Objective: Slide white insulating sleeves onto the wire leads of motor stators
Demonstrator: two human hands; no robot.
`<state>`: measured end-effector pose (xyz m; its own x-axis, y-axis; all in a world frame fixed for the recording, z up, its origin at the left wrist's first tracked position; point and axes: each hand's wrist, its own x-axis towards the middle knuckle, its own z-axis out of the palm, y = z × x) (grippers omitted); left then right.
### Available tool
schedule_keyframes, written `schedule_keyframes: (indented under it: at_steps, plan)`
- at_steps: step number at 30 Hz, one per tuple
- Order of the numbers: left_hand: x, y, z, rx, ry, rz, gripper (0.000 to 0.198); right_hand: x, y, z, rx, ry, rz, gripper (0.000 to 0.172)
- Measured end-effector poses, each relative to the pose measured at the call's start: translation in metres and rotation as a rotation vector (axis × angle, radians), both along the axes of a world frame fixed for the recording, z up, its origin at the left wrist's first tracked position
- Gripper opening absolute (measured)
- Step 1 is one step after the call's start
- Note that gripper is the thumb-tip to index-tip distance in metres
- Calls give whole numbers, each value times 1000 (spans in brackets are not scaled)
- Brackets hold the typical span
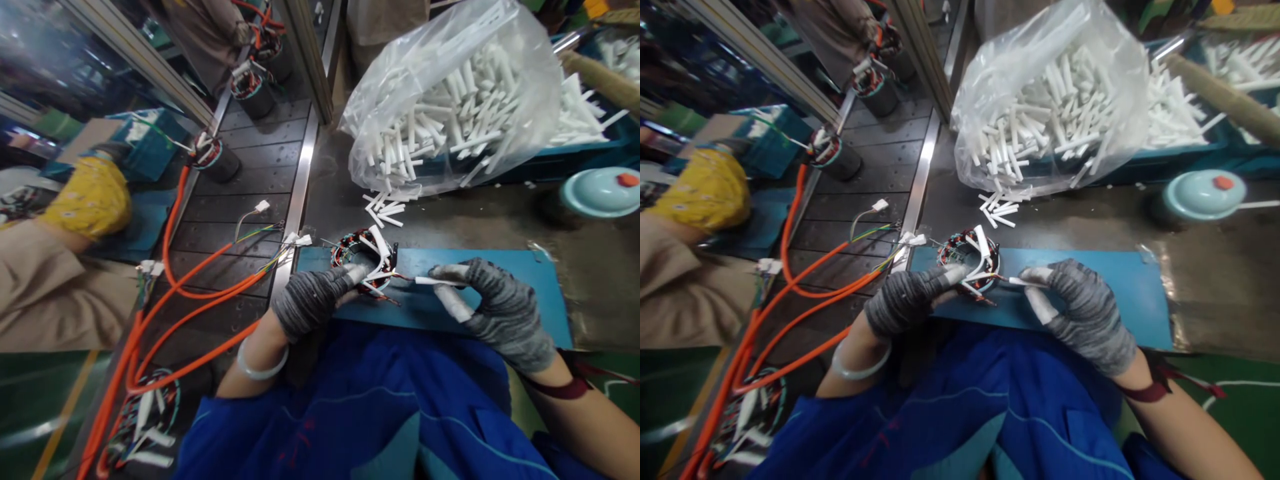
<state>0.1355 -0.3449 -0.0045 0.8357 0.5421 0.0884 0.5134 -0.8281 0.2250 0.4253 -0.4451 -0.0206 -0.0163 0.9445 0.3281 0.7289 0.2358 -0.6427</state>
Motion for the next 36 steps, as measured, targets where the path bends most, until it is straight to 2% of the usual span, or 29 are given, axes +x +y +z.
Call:
schedule_keyframes:
  at_steps: [3, 6, 8, 10, 14, 19, 23, 27, 32, 36]
  plan:
    - [0, -1, 1, -24, 54, 22, 39, 0, 4, 3, 130, -132, 129, 24]
    - [0, -2, 1, -8, 46, 13, 39, -1, 6, 0, 261, -302, 199, 30]
    - [0, -3, 1, 14, 18, 11, 39, 1, 6, -3, 265, -353, 219, 32]
    - [0, -4, 0, 32, -14, 9, 39, 4, 5, -5, 169, -261, 181, 32]
    - [-1, -4, -2, 66, -59, -18, 39, 9, 7, -1, 32, 110, -3, 18]
    - [-2, -3, -4, 86, -69, -22, 38, 6, 17, -5, -97, 267, 69, 14]
    - [-2, -4, -4, 105, -74, -16, 38, 3, 21, -9, -112, 301, 116, 16]
    - [-2, -5, -4, 109, -33, -1, 39, 0, 22, -7, -86, 200, 154, 18]
    - [-2, -7, -7, 141, -62, -3, 37, 2, 19, -4, -84, 214, -3, 17]
    - [-2, -7, -6, 142, -22, 19, 35, 1, 16, -2, -52, 230, -5, 15]
